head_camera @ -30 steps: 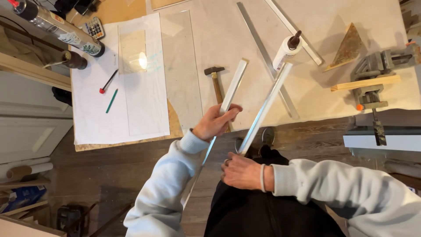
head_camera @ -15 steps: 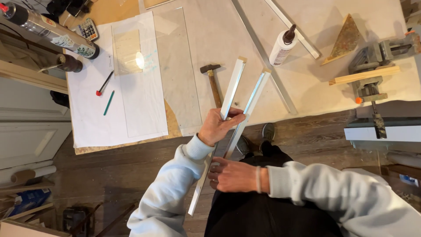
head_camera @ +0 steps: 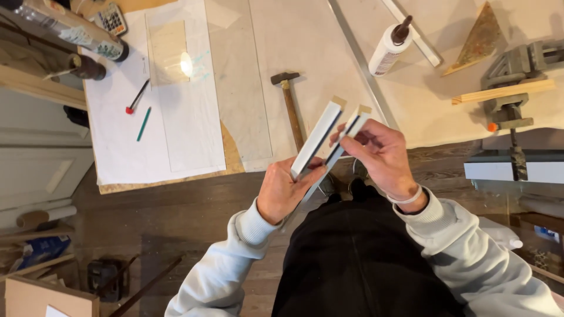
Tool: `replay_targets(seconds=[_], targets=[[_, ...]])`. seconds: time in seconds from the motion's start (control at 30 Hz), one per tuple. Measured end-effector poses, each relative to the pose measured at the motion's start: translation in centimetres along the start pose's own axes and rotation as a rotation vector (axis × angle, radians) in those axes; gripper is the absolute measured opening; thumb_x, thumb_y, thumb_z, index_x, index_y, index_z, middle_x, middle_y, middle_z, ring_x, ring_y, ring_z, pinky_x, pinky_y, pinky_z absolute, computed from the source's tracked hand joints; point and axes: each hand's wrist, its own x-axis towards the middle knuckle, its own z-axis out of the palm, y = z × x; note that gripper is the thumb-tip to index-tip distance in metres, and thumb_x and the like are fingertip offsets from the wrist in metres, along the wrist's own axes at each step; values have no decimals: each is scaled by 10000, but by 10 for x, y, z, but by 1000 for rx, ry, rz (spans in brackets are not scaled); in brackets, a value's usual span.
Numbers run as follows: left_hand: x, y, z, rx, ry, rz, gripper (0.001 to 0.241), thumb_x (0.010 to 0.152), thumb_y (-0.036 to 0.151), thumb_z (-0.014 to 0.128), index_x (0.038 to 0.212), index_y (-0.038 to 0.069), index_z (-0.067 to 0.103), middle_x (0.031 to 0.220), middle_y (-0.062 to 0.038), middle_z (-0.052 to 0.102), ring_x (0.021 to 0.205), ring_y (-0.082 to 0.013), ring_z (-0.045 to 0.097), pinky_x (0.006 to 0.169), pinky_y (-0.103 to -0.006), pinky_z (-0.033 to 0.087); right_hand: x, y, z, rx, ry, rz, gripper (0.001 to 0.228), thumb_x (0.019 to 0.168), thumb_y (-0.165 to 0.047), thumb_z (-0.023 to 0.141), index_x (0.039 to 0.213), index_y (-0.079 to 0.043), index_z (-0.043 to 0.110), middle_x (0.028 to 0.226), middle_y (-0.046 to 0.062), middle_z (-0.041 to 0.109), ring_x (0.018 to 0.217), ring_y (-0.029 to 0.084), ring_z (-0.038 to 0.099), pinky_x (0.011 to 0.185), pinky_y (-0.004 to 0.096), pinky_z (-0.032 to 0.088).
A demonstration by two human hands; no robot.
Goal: The person applies glue to a mitered picture frame molding piece, then places it into a corner clamping vise on the workbench and tightens the clamp screw by hand to hold the joint. They align the molding against the triangular guide and adjust the clamp at the end.
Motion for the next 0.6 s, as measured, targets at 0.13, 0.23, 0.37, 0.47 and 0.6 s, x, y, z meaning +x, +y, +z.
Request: replay_targets(seconds=[0.13,0.23,0.37,0.47,0.6], targets=[[-13,32,-16,98,-33,20,285,927,219,751,1139,28,750,717,-78,665,623,-126,553,600,-296,509,-7,0,-20,111,-143,-75,221,1011,49,624,1231,49,638,1129,150,727,1043,217,728,971,372,611],[-24,35,-27,102,-25,83,335,941,231,741,1147,-6,624,764,-78,624,635,-156,596,581,-316,491,-15,-4,-28,168,-158,-135,212,1048,16,632,1259,39,635,1125,141,698,1060,263,715,984,415,598],[-34,39,-31,53,-4,140,290,1085,173,501,1305,-16,495,813,-93,564,679,-191,543,654,-315,461,-20,-8,-29,321,-166,-159,235,1048,-77,687,1257,15,633,1059,150,701,991,304,705,910,469,615],[-38,53,-27,76,52,74,268,1072,142,501,1287,-19,500,738,-107,559,612,-206,538,603,-316,459,-21,-1,-36,431,-190,-127,211,1046,-121,718,1200,0,637,1008,143,691,955,304,695,864,477,625],[-41,62,-24,125,85,144,235,1057,87,535,1271,-7,553,829,-146,661,666,-228,641,630,-331,517,-23,5,-45,634,-259,-62,223,1029,-156,752,1155,-44,607,962,116,655,952,274,660,844,482,628]])
